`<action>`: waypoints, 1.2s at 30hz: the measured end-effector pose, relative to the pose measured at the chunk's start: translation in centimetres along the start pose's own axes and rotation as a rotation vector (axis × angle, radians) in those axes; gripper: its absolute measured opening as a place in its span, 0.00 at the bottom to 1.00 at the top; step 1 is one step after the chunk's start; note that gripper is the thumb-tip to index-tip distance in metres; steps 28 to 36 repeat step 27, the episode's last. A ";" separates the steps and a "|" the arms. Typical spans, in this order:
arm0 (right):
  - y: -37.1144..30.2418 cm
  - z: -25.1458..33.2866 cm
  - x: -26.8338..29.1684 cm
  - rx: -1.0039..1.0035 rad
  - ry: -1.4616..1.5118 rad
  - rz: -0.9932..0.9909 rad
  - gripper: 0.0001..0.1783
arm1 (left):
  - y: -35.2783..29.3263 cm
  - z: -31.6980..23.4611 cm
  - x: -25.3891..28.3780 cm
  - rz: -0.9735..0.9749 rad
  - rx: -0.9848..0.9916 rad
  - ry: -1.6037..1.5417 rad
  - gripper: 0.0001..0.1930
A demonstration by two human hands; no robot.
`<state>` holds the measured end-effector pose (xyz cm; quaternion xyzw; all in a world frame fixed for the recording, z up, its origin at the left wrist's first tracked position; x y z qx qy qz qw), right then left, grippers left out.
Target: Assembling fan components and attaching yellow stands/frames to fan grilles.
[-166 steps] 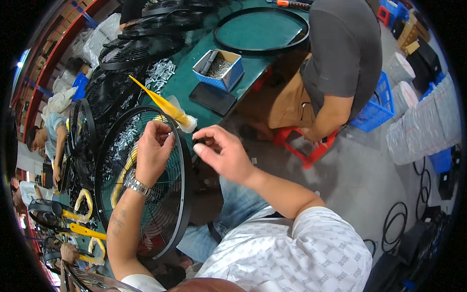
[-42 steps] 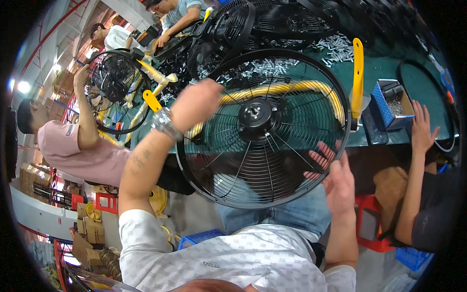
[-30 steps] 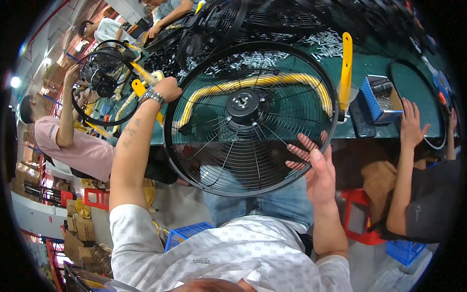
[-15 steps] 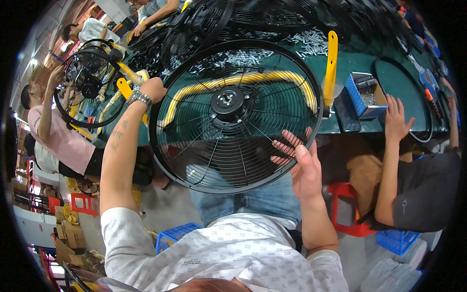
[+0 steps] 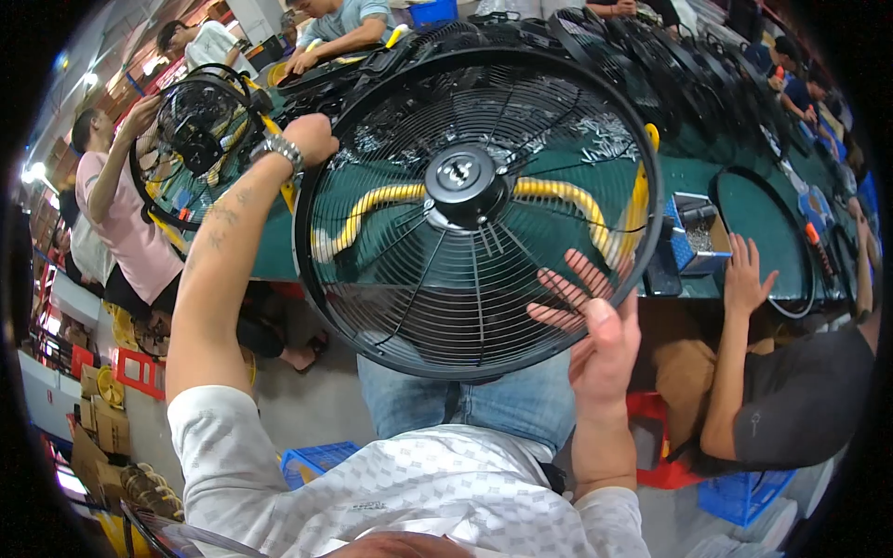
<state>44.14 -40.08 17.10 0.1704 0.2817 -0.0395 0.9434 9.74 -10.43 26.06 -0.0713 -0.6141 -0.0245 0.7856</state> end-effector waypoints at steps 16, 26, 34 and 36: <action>3.0 5.5 1.1 -0.017 0.055 0.176 0.36 | -5.4 2.5 5.6 -0.010 -0.122 -0.121 0.21; 4.5 3.8 1.8 -0.084 0.108 0.175 0.35 | -7.2 3.2 5.0 -0.067 -0.146 -0.046 0.21; 4.5 3.7 1.9 -0.084 0.101 0.166 0.35 | -7.3 3.3 4.9 -0.046 -0.126 -0.033 0.21; 4.5 3.7 1.9 -0.084 0.101 0.166 0.35 | -7.3 3.3 4.9 -0.046 -0.126 -0.033 0.21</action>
Point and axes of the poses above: each hand's wrist, its own y-axis towards the middle knuckle, its own x-axis out of the back of the hand, z = x × y, the point moved 8 cm from there along y, towards the middle knuckle, and after that the axes turned 8 degrees about z, right-handed, at the moved point
